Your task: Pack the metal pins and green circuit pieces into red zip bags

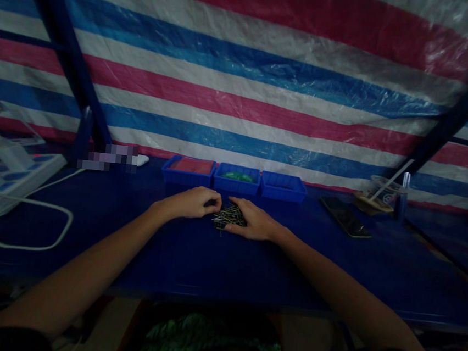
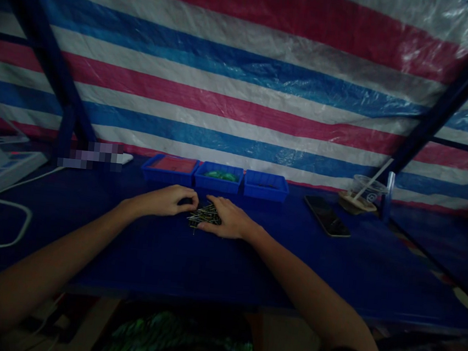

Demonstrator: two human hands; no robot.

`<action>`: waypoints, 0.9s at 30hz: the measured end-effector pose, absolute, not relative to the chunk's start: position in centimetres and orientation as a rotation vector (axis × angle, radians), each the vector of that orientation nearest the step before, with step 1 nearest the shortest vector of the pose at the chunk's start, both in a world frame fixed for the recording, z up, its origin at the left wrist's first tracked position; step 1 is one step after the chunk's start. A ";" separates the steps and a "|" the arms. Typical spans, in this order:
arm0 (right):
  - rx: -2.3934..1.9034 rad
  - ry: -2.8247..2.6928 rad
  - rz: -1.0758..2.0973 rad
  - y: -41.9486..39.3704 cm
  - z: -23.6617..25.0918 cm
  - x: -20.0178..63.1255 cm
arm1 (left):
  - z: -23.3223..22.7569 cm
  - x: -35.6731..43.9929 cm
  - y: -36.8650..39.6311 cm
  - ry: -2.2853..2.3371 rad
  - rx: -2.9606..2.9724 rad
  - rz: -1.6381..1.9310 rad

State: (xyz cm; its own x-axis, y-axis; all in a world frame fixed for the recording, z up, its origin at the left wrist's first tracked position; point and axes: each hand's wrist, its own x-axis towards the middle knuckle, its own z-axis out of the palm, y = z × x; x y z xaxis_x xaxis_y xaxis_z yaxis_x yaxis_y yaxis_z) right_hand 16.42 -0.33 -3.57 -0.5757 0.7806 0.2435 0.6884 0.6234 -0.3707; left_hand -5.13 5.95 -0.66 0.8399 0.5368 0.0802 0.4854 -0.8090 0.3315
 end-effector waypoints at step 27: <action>-1.046 -2.048 -0.313 -0.4 -3.6 15.9 | -0.1 -3.7 3.9 0.721 2.680 0.695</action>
